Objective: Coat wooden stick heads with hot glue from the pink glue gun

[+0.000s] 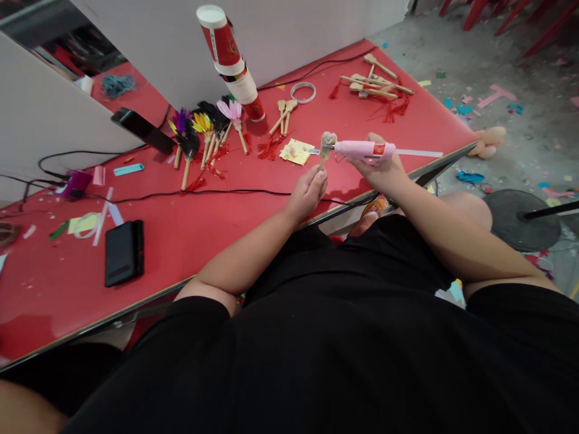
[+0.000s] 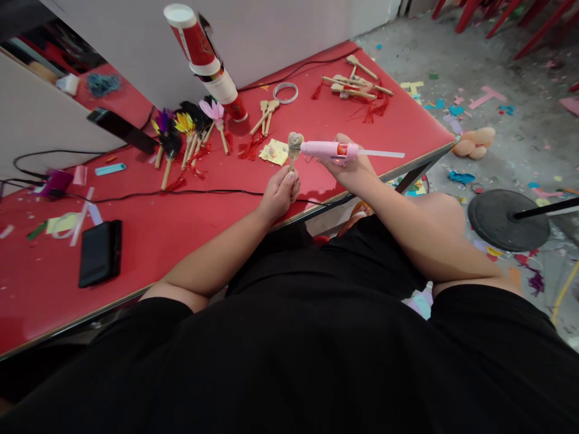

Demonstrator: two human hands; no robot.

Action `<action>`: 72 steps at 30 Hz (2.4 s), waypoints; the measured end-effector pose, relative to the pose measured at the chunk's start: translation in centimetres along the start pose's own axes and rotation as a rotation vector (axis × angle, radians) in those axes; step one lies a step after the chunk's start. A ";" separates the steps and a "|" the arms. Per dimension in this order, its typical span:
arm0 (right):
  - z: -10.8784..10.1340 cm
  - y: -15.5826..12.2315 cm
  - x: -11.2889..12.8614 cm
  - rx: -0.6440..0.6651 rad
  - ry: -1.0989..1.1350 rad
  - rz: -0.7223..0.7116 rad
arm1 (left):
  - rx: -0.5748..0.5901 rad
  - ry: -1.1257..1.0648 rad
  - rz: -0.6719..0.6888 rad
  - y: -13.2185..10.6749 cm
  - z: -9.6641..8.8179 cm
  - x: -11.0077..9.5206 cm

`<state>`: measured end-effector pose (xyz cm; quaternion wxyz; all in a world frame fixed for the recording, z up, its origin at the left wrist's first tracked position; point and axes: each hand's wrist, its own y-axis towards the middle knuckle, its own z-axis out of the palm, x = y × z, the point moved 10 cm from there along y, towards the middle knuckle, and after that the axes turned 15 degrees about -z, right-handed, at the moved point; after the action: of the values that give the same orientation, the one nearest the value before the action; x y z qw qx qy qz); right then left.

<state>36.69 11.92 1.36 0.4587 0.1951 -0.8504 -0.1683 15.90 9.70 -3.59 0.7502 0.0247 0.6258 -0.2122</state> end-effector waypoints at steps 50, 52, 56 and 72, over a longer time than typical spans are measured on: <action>-1.3 1.0 -1.9 0.034 -0.046 -0.067 | 0.229 -0.424 -0.476 -0.9 1.2 1.5; -1.6 1.1 -2.3 0.044 -0.061 -0.071 | 0.247 -0.402 -0.480 -0.9 1.2 1.6; -1.9 0.9 -2.6 0.084 -0.042 -0.051 | 0.281 -0.384 -0.521 -1.0 1.1 1.8; -3.4 0.4 -3.4 0.085 0.086 -0.048 | 0.367 -0.220 -0.589 -0.2 -0.6 1.2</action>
<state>41.20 13.55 0.85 0.4821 0.2420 -0.8312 -0.1344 15.41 9.32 -4.80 0.7027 -0.0455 0.4731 -0.5295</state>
